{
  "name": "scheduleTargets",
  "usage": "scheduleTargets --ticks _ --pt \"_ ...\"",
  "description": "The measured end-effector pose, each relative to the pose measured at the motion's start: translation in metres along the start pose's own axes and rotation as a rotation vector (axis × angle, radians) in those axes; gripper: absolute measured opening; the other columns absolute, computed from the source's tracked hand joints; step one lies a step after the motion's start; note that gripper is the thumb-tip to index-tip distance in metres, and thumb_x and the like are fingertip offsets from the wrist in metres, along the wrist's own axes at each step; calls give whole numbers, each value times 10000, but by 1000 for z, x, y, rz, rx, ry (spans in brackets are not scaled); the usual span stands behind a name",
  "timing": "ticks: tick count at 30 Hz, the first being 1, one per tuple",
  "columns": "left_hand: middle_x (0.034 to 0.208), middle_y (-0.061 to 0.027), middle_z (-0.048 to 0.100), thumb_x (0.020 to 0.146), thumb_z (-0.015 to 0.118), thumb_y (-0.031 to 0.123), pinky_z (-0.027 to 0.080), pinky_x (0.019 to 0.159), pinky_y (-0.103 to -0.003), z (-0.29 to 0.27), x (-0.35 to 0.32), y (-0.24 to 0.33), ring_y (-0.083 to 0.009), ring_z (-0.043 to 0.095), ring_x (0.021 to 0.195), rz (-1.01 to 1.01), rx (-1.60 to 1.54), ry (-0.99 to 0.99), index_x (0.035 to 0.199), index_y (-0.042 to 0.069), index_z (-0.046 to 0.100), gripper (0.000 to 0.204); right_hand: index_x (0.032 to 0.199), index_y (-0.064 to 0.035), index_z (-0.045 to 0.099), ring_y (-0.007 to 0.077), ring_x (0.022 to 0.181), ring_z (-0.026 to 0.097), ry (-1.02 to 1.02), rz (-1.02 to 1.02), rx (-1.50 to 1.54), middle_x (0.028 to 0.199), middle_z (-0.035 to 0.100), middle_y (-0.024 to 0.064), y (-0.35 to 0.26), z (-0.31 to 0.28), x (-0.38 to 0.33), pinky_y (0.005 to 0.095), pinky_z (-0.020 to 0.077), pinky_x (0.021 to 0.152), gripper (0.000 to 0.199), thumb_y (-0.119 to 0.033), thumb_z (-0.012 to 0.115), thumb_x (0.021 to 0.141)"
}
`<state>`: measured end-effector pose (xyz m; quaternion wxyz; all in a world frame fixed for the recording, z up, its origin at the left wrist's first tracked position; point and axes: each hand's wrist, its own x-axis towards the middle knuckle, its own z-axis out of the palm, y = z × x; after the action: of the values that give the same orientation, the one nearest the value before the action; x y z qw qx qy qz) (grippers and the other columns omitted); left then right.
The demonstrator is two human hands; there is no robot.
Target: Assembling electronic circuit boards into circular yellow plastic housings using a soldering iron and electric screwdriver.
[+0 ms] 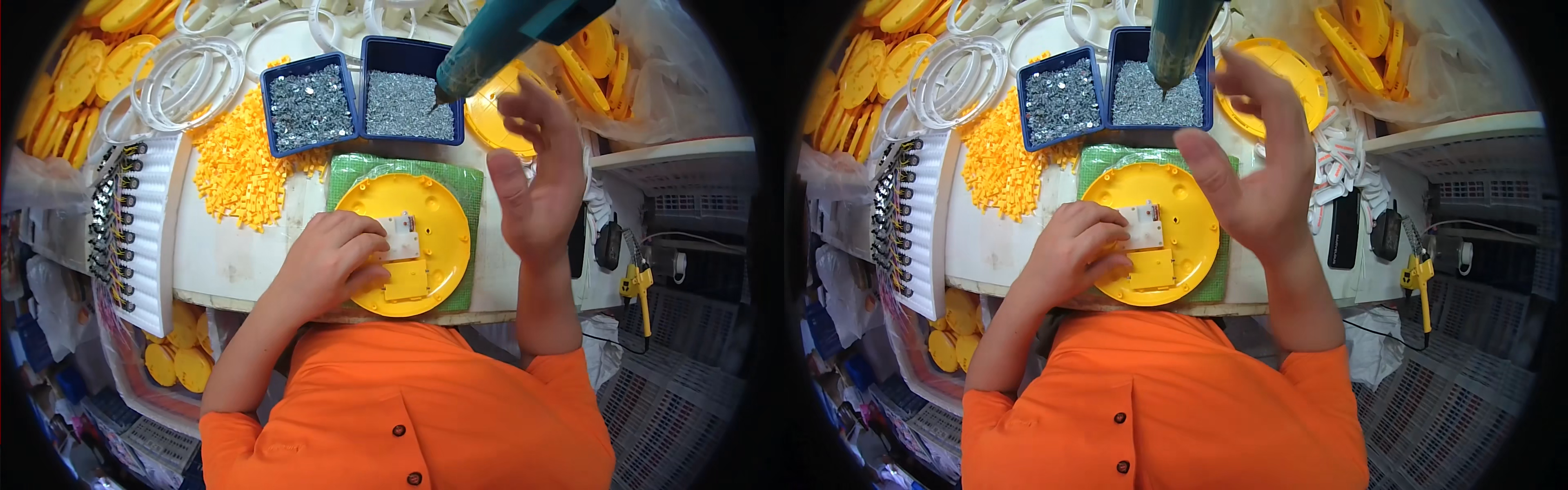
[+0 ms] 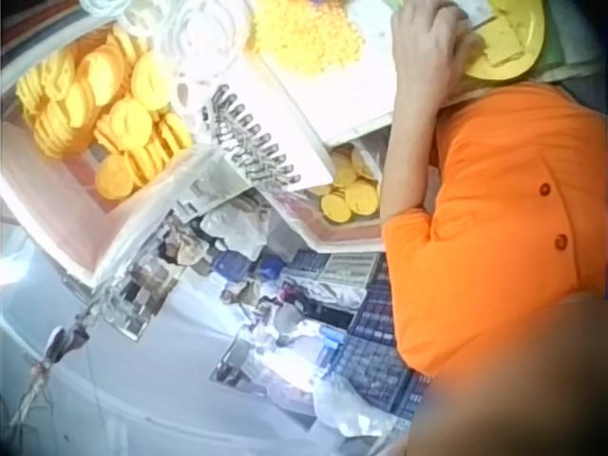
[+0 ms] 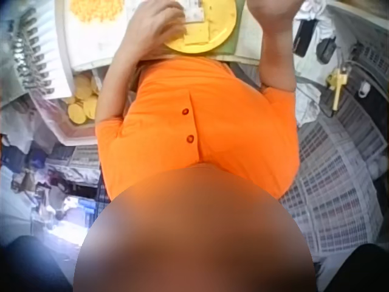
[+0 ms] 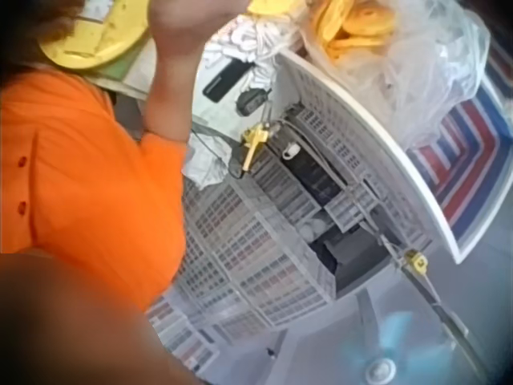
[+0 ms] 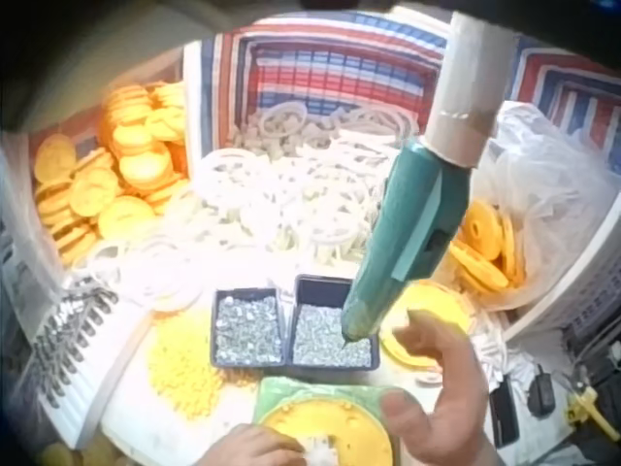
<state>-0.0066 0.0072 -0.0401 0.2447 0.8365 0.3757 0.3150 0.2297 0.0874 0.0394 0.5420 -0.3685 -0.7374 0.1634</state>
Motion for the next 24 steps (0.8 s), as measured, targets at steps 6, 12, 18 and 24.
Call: scheduleTargets --ticks 6,12,18,24 --pt "1226 -129 597 761 809 307 444 987 -438 -7 23 5 -329 569 1164 20 112 -43 1196 44 603 549 1439 9 443 265 1212 602 -166 157 492 1316 610 191 10 8 40 382 450 1032 934 -777 324 948" --pt "1389 -184 536 801 728 505 343 1144 -458 20 28 -3 -337 471 1348 24 273 -194 1368 -50 504 825 1371 35 481 265 1026 646 -448 365 642 1095 655 189 -19 5 21 399 474 982 878 -718 439 921" --pt "1428 -199 511 843 657 559 308 1180 -458 27 26 -3 -332 418 1406 35 356 -173 1396 -64 482 851 1364 30 468 236 858 592 -169 594 1152 907 617 137 -20 11 -58 397 448 878 994 -801 515 820" --pt "1458 -218 481 873 619 544 351 1152 -459 28 24 -6 -350 411 1414 7 315 -185 1415 -62 462 829 1346 -10 515 252 811 563 -120 620 1237 837 607 134 -29 16 -83 379 421 811 972 -825 488 817"
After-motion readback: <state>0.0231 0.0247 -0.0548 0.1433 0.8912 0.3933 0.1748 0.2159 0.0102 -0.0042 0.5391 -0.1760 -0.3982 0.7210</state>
